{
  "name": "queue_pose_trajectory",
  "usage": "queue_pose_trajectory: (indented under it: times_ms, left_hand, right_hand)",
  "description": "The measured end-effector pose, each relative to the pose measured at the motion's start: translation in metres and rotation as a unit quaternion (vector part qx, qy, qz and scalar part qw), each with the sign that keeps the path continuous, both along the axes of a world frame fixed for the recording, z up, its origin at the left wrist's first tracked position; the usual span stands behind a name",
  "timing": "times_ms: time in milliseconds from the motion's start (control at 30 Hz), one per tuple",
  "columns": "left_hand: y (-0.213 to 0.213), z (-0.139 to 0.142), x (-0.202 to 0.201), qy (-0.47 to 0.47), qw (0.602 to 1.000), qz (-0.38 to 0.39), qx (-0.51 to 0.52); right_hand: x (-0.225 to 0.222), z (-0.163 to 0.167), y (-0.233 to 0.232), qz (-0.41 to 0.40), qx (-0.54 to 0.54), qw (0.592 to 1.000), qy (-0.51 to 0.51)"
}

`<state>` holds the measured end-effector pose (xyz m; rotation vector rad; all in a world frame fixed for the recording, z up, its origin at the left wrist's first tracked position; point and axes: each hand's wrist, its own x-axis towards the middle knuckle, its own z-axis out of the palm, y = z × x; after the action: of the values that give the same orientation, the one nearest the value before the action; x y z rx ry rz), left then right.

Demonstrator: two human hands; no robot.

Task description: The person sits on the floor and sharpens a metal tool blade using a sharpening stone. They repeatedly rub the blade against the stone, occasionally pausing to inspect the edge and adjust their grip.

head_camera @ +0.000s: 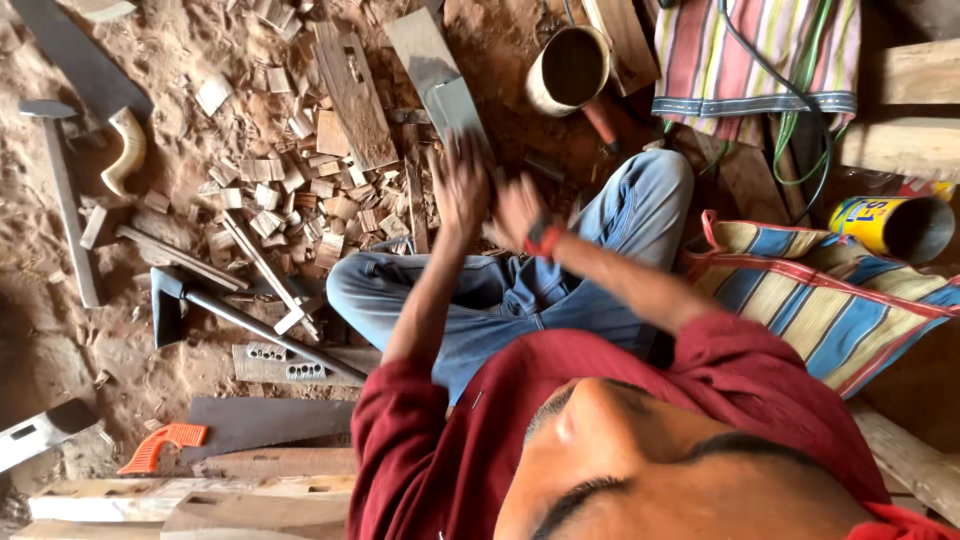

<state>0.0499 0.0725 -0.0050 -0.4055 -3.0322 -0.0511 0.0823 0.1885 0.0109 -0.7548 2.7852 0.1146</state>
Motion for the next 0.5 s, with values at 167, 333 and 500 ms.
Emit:
queue_pose_trajectory:
  times_ms: [167,333,500]
  left_hand:
    - [-0.005,-0.017,-0.027,-0.024,0.999,-0.034,-0.034]
    - [-0.014,-0.01,-0.062,-0.033,0.999,0.004,0.004]
    - [0.001,-0.006,0.009,-0.091,0.994,-0.044,0.032]
  right_hand:
    - [-0.02,-0.005,-0.007,-0.012,-0.028,0.999,0.021]
    - [-0.054,-0.009,-0.015,-0.042,-0.039,0.997,-0.049]
    - [0.015,-0.021,0.005,-0.076,-0.165,0.983,0.006]
